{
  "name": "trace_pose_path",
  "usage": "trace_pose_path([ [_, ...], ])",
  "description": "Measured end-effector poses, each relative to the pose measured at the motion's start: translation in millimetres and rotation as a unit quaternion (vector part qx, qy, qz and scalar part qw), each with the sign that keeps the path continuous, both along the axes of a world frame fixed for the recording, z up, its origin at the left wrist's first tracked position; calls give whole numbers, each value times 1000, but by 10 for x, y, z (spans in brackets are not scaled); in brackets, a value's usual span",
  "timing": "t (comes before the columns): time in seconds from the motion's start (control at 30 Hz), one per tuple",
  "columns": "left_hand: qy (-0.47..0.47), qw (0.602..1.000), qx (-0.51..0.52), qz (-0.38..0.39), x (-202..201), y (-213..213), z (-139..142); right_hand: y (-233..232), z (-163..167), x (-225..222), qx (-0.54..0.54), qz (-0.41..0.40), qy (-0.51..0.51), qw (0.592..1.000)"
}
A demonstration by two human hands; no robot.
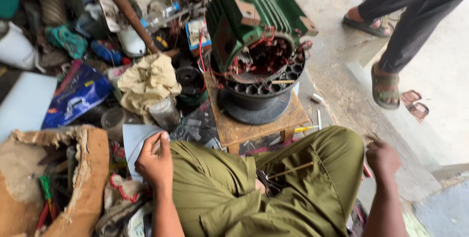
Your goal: The person is repairing a green electric motor by hand. They use a yellow stick to push and arrange copper wires inside the motor's stator slots while sitting on the floor in a cluttered workshop.
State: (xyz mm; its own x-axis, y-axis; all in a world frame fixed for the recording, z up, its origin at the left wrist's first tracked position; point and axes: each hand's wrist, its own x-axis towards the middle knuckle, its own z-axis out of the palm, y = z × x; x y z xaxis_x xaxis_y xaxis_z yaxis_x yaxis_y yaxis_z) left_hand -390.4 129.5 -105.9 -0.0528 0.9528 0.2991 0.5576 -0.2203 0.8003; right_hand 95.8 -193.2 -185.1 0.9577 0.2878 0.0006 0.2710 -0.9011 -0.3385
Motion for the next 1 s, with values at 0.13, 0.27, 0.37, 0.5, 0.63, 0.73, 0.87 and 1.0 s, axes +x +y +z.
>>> trace_pose_path([
  [0.13, 287, 956, 46, 34, -102, 317, -288, 15, 16, 65, -108, 89, 18, 990],
  [0.27, 278, 945, -170, 3, -83, 465, -392, -271, 336, 259, -280, 142, 72, 947],
  [0.37, 301, 930, -211, -9, -70, 559, -351, -420, 512, 249, -245, 57, 31, 967],
  [0.5, 362, 895, -259, -39, -27, 794, -274, -203, 439, 94, -87, -32, -95, 991],
  [0.63, 433, 864, -252, -54, 120, 1162, -271, 385, 83, -72, -24, -42, -119, 992],
  [0.73, 470, 841, -248, -101, 309, 1386, -323, 593, -120, -251, 42, -36, -141, 989],
  [0.87, 483, 818, -246, -193, 461, 1473, -423, 616, -123, -306, 100, -25, -147, 984],
  [1.0, 463, 828, -218, -230, 450, 1502, -474, 632, -32, -297, 121, -23, -122, 985],
])
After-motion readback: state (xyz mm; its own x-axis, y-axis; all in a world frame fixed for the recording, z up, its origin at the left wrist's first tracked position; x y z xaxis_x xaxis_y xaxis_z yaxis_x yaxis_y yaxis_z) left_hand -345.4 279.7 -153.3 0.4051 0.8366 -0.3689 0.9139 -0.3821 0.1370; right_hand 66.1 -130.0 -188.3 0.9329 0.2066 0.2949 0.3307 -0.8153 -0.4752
